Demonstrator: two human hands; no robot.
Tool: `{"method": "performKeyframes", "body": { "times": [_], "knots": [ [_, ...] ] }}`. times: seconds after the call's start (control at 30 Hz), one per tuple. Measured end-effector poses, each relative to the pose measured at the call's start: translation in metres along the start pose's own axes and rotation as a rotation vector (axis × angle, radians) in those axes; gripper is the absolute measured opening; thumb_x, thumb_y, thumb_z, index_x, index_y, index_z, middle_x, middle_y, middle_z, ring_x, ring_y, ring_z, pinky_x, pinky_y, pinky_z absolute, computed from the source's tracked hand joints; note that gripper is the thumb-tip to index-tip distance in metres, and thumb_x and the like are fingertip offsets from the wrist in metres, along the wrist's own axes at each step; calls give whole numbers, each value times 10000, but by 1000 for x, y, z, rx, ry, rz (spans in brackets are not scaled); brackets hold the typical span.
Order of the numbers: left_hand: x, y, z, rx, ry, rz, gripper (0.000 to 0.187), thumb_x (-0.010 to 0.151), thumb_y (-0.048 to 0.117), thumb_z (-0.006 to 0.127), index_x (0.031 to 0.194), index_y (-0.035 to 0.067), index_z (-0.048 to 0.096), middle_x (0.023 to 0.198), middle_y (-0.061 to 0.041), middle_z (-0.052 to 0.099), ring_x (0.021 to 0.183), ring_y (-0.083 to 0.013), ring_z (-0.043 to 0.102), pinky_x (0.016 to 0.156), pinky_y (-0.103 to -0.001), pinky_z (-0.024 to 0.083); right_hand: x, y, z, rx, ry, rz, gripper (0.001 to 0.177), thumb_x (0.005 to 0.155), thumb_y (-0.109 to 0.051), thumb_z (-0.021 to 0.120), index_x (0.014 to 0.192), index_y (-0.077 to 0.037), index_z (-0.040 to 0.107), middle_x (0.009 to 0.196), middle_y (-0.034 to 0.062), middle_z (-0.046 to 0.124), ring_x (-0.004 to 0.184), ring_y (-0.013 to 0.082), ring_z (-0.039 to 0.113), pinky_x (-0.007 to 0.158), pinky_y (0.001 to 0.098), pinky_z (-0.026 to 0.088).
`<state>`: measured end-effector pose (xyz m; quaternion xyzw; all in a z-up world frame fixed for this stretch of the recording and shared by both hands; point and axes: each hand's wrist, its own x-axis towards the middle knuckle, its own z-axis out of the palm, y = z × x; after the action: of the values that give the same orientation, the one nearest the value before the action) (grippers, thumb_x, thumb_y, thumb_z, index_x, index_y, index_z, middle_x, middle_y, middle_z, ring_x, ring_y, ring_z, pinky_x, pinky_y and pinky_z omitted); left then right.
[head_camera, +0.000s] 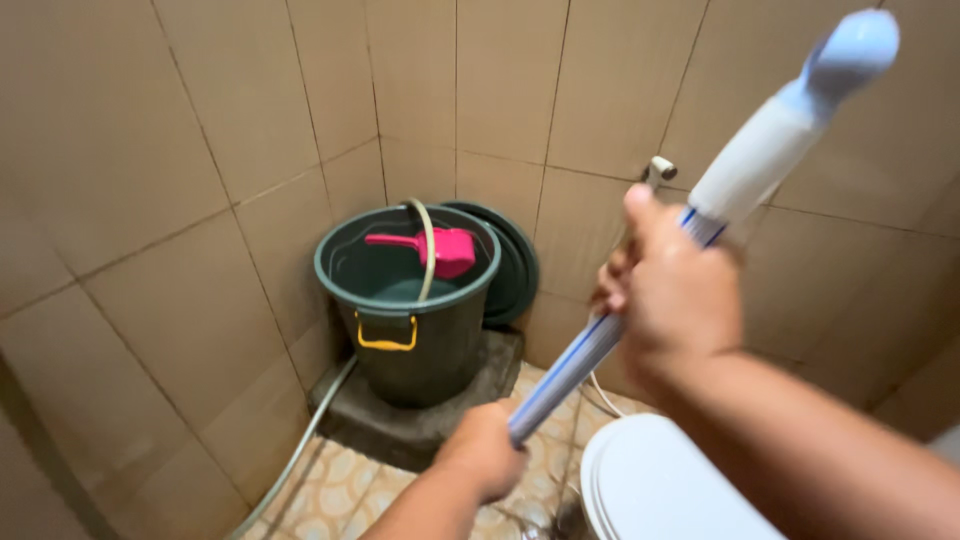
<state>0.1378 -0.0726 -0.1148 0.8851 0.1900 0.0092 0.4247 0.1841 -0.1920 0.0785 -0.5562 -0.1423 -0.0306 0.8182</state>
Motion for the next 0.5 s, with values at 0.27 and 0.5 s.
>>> {"method": "performKeyframes", "body": {
  "times": [0.27, 0.5],
  "knots": [
    [-69, -80, 8, 46, 47, -202, 330, 770, 188, 845, 1009, 130, 625, 999, -118, 747, 985, -313, 716, 855, -415, 562, -140, 64, -46, -203, -325, 370, 394, 952, -361, 660, 722, -46, 604, 691, 65, 648, 698, 171, 633, 732, 332, 520],
    [-85, -2, 63, -153, 37, 110, 285, 799, 240, 804, 1051, 167, 691, 1023, -116, 744, 992, -330, 701, 861, -419, 551, -115, -9, -102, -250, -107, 156, 453, 970, -355, 638, 646, -70, 500, 571, 88, 538, 592, 250, 599, 683, 420, 541]
  ]
}}
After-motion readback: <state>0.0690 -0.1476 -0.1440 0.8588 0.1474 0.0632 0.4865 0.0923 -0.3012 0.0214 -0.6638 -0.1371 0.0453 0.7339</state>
